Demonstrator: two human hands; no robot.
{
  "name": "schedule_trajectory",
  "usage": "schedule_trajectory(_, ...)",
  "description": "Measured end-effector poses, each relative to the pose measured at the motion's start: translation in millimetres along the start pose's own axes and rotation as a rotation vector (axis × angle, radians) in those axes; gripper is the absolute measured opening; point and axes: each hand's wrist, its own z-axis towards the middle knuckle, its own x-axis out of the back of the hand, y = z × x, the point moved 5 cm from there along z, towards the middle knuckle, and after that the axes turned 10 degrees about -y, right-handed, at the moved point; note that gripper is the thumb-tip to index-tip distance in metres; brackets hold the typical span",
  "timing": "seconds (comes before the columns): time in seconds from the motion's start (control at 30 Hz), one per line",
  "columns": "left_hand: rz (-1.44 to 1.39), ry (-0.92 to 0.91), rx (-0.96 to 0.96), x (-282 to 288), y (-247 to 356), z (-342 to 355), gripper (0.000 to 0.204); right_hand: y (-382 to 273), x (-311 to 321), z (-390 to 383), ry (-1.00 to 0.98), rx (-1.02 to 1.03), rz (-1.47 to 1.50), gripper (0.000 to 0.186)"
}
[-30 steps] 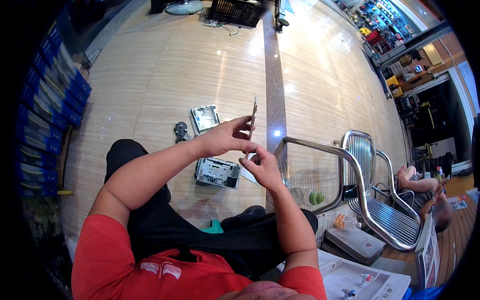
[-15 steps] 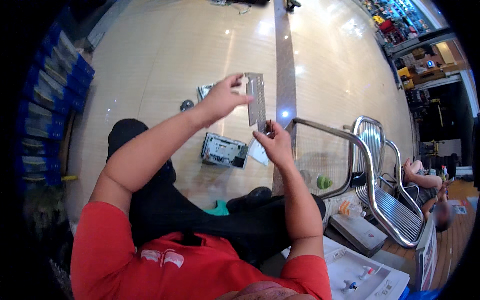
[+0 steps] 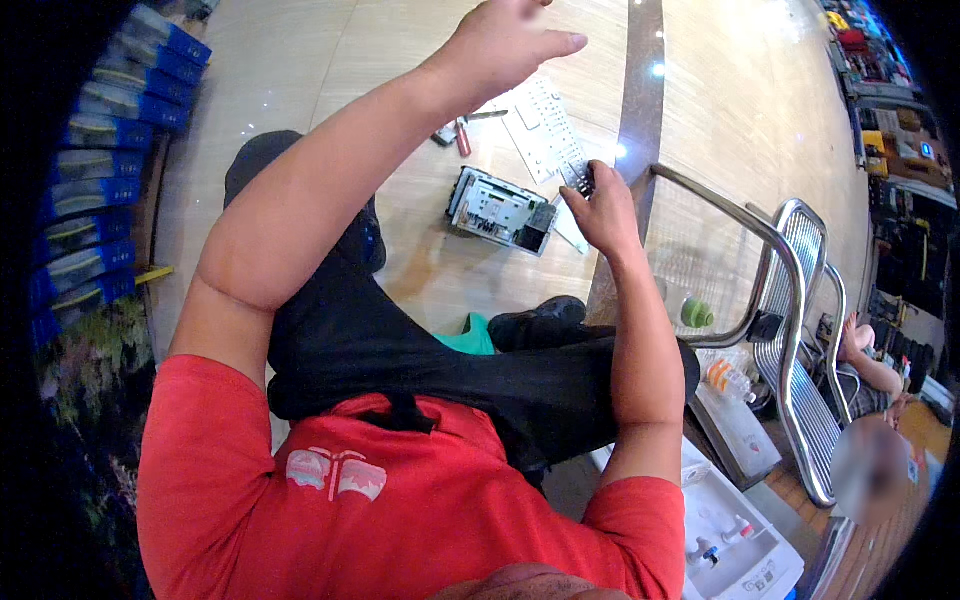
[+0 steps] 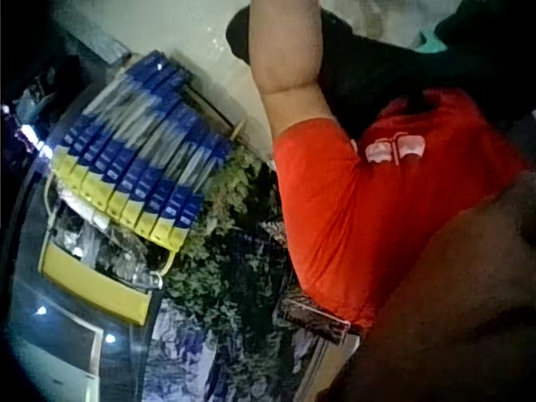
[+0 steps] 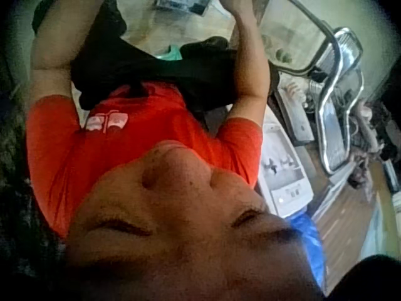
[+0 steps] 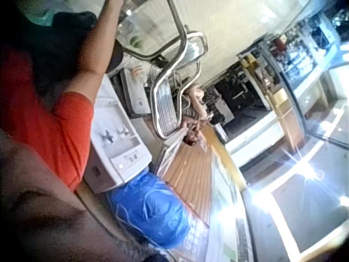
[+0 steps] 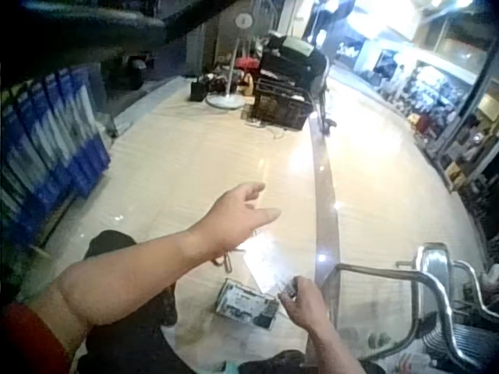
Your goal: The person disassembles a car stereo unit by hand and with a small screwdriver, prying apart the metal casing and removing components while sitting on the floor.
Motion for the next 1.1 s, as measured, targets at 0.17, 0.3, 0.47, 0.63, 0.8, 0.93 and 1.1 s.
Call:
schedule_trajectory(0.17, 0.023, 0.000, -0.053, 5, 2, 0, 0.082, 22, -44, 6, -0.160, -0.080, -0.091, 0.044)
schedule_trajectory(0.3, -0.002, -0.023, -0.055, 3, 0, 0, 0.082, 36, -73, 5, -0.270, -0.086, -0.152, 0.039)
schedule_trajectory(0.47, 0.084, -0.039, -0.115, 7, 6, -5, 0.080, 46, -97, 4, -0.352, -0.090, -0.250, 0.028)
schedule_trajectory(0.63, 0.107, -0.043, -0.117, 6, 8, -7, 0.078, 61, -109, 8, -0.365, -0.097, -0.234, 0.037)
schedule_trajectory(0.8, 0.133, -0.034, -0.119, 5, 7, -8, 0.077, 68, -119, 8, -0.369, -0.090, -0.185, 0.048)
schedule_trajectory(0.93, 0.176, -0.028, -0.105, 3, 7, -9, 0.076, 66, -120, 8, -0.349, -0.077, -0.153, 0.049)
schedule_trajectory(1.1, 0.191, -0.027, -0.088, 0, 12, -11, 0.075, 69, -124, 9, -0.347, -0.059, -0.165, 0.049)
